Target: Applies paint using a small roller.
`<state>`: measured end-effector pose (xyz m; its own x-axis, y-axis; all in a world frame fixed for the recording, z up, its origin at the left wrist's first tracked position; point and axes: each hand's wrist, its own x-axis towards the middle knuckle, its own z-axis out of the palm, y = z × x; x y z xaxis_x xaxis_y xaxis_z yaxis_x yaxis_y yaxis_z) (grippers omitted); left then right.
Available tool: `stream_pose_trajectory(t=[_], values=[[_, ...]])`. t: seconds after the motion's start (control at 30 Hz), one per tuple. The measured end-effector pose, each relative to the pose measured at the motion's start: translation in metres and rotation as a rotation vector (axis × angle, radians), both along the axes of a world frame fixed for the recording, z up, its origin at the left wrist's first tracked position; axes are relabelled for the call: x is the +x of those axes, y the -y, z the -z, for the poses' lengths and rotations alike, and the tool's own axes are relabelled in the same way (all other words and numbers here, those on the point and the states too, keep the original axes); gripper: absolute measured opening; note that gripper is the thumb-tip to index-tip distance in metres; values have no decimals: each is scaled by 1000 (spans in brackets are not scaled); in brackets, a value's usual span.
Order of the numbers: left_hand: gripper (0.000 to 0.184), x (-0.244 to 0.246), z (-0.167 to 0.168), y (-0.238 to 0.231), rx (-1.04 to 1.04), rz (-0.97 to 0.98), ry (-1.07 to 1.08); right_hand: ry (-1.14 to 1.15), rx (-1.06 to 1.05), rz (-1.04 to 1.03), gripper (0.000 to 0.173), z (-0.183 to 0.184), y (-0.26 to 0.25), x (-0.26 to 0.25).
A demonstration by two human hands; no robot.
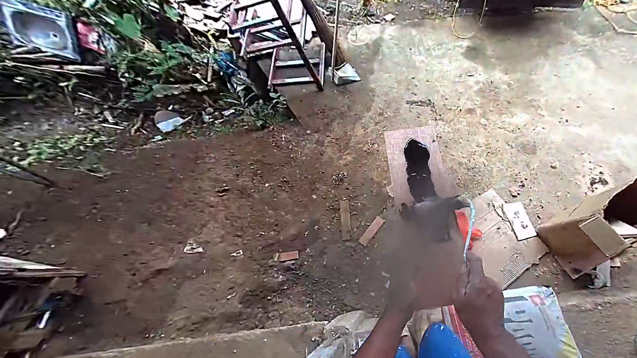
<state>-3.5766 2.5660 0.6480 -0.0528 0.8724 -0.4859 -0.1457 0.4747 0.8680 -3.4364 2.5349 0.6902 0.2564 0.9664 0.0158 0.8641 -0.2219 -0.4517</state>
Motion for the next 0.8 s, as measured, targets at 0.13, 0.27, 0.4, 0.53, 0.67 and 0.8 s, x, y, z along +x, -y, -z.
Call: stream_pose_trajectory(t=[0.13, 0.27, 0.4, 0.53, 0.67, 0.8], values=[[59, -10, 10, -35, -8, 14, -10, -44, 63, -5, 42, 4, 2, -1], [57, 6, 13, -55, 13, 83, 2, -326, -83, 98, 35, -18, -69, 6], [56, 37, 26, -72, 21, 94, 16, -413, -199, 109, 36, -6, -87, 26], [59, 69, 56, -92, 41, 145, 16, -384, -167, 130, 30, 20, -67, 54], [58, 111, 88, -120, 33, 166, 19, -273, -240, 186, 35, 54, -132, 93], [62, 120, 120, -170, -3, 227, 34, -261, -219, 173, 39, 84, -136, 108]])
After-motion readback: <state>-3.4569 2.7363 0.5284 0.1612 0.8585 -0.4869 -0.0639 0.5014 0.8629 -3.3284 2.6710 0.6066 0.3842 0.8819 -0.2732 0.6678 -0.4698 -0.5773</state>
